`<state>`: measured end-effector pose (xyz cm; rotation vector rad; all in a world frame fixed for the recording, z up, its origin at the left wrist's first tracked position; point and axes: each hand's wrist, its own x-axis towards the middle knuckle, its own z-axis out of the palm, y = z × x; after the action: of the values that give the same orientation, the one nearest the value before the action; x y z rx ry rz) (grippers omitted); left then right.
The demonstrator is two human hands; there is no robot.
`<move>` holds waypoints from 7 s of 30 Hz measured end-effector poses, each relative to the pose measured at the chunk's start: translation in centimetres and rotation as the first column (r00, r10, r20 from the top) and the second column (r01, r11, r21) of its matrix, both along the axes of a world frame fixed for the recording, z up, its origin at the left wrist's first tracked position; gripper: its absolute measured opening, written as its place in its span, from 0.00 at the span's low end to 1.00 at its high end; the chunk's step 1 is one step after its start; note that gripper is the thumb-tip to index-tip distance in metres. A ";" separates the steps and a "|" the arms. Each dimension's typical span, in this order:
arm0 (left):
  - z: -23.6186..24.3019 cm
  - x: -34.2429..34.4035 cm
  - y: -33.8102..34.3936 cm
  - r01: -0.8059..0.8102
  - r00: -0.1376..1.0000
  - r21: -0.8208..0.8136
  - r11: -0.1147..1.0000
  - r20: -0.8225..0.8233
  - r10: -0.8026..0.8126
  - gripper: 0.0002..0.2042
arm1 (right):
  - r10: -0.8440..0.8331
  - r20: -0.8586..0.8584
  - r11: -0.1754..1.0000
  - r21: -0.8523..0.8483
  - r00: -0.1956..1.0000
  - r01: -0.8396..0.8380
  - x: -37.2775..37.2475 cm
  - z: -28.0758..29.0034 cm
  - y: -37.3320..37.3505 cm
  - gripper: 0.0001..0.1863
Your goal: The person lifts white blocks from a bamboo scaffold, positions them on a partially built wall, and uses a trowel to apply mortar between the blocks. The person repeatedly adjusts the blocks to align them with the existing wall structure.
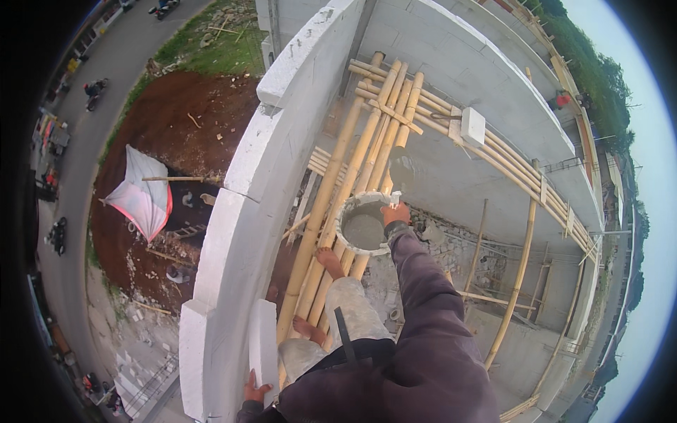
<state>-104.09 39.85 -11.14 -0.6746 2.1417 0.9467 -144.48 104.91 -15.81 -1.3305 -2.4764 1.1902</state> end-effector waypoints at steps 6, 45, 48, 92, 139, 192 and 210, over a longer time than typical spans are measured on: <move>1.3 -10.2 6.4 0.075 0.985 -0.086 0.993 0.160 -0.060 0.52 | 0.073 0.122 0.997 -0.015 0.990 -0.072 -5.3 -10.1 3.4 0.24; -8.9 -26.8 20.1 0.026 0.952 -0.015 1.000 0.304 -0.020 0.49 | 0.377 0.740 0.771 0.082 0.557 -0.631 -16.2 -35.2 2.8 0.14; -8.8 -26.9 20.7 0.002 0.957 0.000 1.000 0.291 -0.002 0.49 | 0.474 0.651 0.773 0.015 0.593 -0.635 -15.6 -36.4 3.2 0.18; -6.3 -13.2 14.4 -0.128 0.947 -0.079 0.989 0.286 0.145 0.53 | 0.291 -0.341 0.287 -0.860 0.894 -0.421 -26.2 2.7 -22.3 0.13; -8.7 -31.0 22.3 0.060 0.998 0.165 0.984 -0.010 -0.059 0.50 | 0.376 -0.121 0.923 -0.043 0.919 -0.383 -8.0 -8.4 -3.8 0.12; -44.5 -59.0 62.6 0.627 0.731 0.006 0.779 -0.352 -0.585 0.44 | -0.335 -0.050 0.904 -0.299 0.941 0.306 5.0 -3.4 11.5 0.09; -2.4 -54.7 42.4 0.249 0.925 0.738 0.627 0.012 -0.381 0.28 | 0.140 -0.191 0.828 -0.516 0.972 -0.221 -5.2 23.4 5.0 0.09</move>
<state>-158.77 82.29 -13.51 0.0397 1.4555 1.3534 -149.73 109.88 7.59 -1.0511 -2.2892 2.0611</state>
